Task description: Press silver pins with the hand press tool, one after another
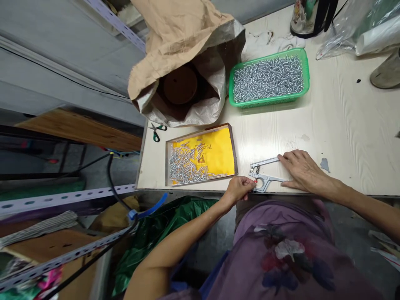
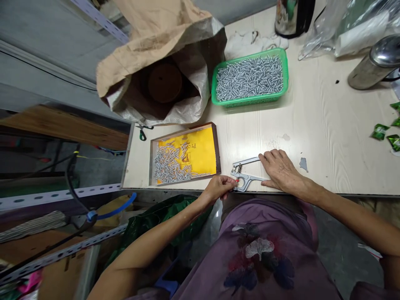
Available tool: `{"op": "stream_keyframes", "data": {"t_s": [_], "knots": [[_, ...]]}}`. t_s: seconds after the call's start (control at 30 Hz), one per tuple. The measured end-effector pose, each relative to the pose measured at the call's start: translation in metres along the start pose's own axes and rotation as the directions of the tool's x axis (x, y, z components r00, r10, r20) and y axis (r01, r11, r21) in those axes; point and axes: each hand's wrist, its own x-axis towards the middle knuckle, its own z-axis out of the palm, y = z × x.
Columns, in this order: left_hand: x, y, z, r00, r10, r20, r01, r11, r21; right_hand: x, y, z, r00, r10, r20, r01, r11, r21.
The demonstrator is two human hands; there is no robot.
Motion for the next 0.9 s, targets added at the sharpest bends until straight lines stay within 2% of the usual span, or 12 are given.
{"op": "stream_keyframes", "data": {"t_s": [0.07,0.1,0.17,0.2,0.27,0.37,0.4,0.47,0.57,0.67,0.77,0.9], "knots": [[-0.006,-0.003,0.001,0.979,0.167,-0.116,-0.145,0.974,0.176,-0.002,-0.002,-0.001,1.000,-0.006,-0.010,0.006,0.999,0.041],[-0.009,-0.004,0.003,0.940,0.295,-0.174,-0.238,0.928,0.287,-0.003,-0.004,-0.001,1.000,-0.009,-0.016,0.010,0.998,0.066],[-0.012,-0.002,0.009,0.809,0.550,-0.205,-0.395,0.768,0.504,-0.005,-0.007,0.000,1.000,-0.010,-0.028,0.013,0.994,0.108],[-0.012,0.001,0.013,0.747,0.643,-0.170,-0.446,0.674,0.589,-0.006,-0.009,0.000,0.999,-0.008,-0.034,0.012,0.993,0.120],[-0.005,0.011,0.023,0.655,0.755,-0.043,-0.521,0.492,0.697,-0.007,-0.012,0.003,0.999,0.008,-0.051,-0.002,0.992,0.123],[0.014,0.028,0.034,0.564,0.813,0.145,-0.607,0.288,0.741,-0.010,-0.013,0.006,0.997,0.033,-0.067,-0.026,0.994,0.110],[0.020,0.033,0.035,0.548,0.814,0.194,-0.629,0.247,0.737,-0.013,-0.013,0.005,0.997,0.043,-0.067,-0.035,0.993,0.109],[0.028,0.041,0.036,0.542,0.799,0.259,-0.651,0.205,0.731,-0.020,-0.010,0.002,0.995,0.073,-0.064,-0.066,0.992,0.103],[0.032,0.049,0.034,0.558,0.775,0.297,-0.656,0.192,0.730,-0.030,-0.007,-0.004,0.990,0.128,-0.051,-0.124,0.989,0.077],[0.033,0.056,0.034,0.541,0.772,0.334,-0.689,0.180,0.702,-0.033,-0.006,-0.007,0.992,0.121,-0.033,-0.119,0.992,0.045],[0.038,0.062,0.036,0.532,0.776,0.338,-0.719,0.203,0.665,-0.030,-0.003,-0.003,0.993,0.102,-0.056,-0.102,0.995,0.009],[0.048,0.063,0.040,0.558,0.784,0.272,-0.709,0.279,0.647,-0.023,0.005,0.003,0.993,0.051,-0.102,-0.051,0.999,0.003]]}}
